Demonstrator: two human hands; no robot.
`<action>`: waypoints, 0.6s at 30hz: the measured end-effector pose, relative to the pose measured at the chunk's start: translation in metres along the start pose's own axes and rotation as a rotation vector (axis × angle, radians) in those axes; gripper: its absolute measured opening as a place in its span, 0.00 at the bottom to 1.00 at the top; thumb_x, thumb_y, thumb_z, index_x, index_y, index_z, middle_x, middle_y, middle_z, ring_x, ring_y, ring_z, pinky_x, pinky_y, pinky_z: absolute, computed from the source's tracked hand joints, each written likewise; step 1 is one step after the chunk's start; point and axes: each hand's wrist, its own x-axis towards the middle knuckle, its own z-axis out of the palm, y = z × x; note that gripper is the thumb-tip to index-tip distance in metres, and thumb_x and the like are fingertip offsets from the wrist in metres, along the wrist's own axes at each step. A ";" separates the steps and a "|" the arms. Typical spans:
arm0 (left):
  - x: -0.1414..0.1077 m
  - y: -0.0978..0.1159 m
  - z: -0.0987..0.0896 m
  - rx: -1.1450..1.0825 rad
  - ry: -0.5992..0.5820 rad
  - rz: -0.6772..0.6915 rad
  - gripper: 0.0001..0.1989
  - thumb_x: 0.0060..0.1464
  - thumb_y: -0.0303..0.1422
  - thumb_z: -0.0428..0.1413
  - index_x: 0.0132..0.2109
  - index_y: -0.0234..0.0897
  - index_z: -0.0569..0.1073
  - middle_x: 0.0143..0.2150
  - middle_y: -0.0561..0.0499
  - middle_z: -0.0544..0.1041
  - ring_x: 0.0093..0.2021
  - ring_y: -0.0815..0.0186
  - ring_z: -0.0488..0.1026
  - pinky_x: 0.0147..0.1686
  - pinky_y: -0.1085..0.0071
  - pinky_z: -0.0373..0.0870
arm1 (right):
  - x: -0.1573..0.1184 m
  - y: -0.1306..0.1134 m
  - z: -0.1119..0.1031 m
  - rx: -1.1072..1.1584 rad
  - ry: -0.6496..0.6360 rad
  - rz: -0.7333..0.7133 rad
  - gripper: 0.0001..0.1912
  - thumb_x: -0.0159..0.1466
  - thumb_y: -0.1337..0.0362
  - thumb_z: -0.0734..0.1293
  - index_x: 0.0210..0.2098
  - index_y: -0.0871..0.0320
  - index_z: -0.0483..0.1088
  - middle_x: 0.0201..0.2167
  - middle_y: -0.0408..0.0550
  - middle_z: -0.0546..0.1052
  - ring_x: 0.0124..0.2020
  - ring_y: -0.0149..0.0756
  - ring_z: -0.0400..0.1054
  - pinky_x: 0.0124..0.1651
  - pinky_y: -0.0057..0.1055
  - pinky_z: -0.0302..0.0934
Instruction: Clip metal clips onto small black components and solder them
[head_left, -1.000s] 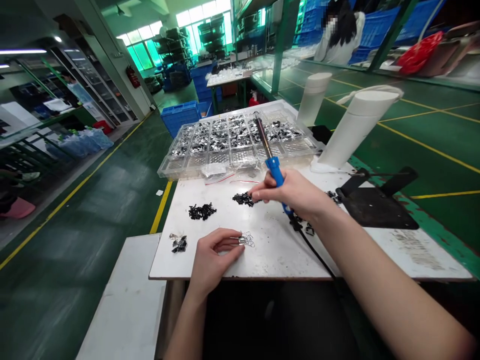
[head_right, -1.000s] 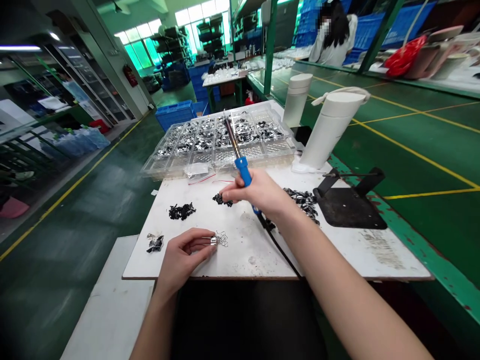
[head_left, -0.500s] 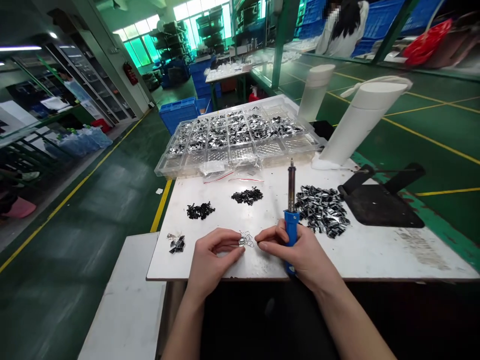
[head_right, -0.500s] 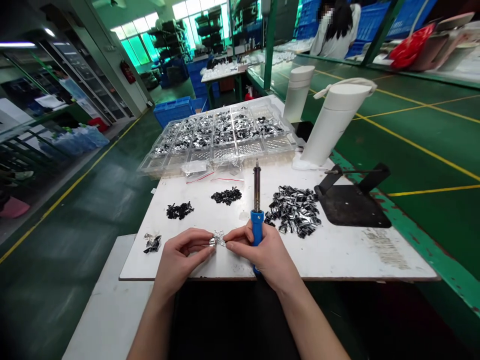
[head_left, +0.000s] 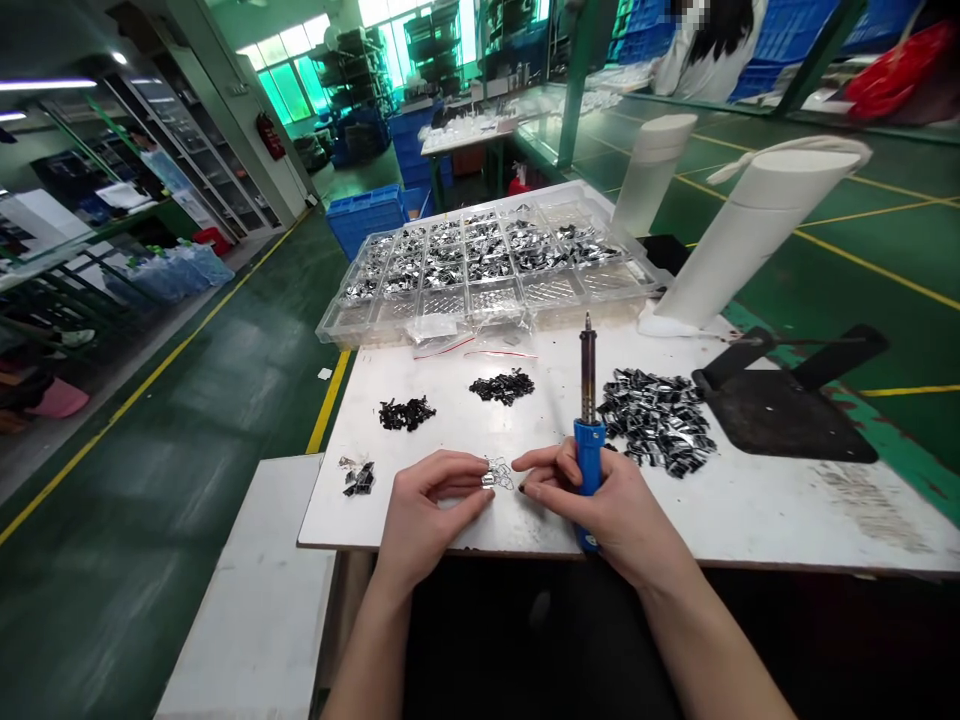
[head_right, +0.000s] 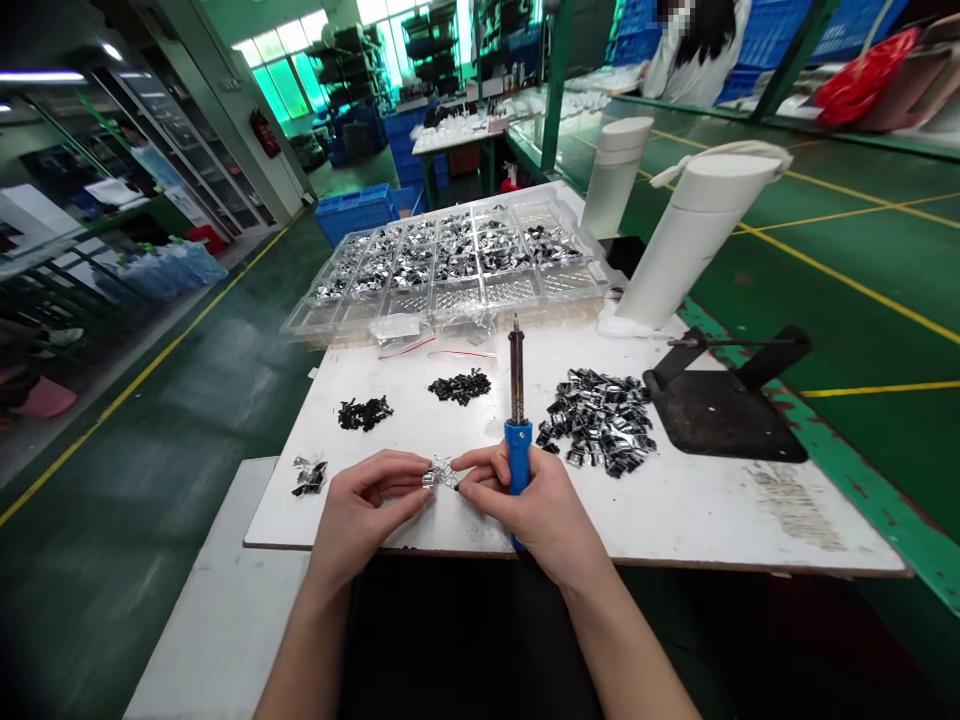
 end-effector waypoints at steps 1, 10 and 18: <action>0.000 0.000 0.000 -0.011 0.005 -0.006 0.08 0.52 0.28 0.67 0.41 0.34 0.83 0.46 0.45 0.82 0.44 0.60 0.83 0.49 0.66 0.82 | 0.000 0.000 0.000 0.000 -0.006 0.004 0.29 0.49 0.56 0.81 0.21 0.55 0.54 0.43 0.55 0.82 0.32 0.36 0.73 0.42 0.36 0.69; -0.002 0.001 0.002 0.023 -0.010 -0.083 0.10 0.50 0.28 0.68 0.42 0.34 0.83 0.40 0.46 0.85 0.41 0.59 0.84 0.46 0.68 0.83 | -0.001 -0.002 0.002 0.012 -0.077 0.021 0.32 0.46 0.57 0.82 0.21 0.54 0.52 0.35 0.53 0.82 0.33 0.40 0.75 0.41 0.36 0.71; -0.002 0.002 0.004 0.039 -0.037 -0.004 0.09 0.50 0.27 0.68 0.41 0.34 0.84 0.39 0.47 0.84 0.38 0.61 0.84 0.41 0.72 0.83 | -0.002 0.003 0.008 -0.023 -0.062 -0.017 0.31 0.50 0.58 0.80 0.20 0.54 0.50 0.33 0.52 0.82 0.34 0.39 0.75 0.42 0.34 0.69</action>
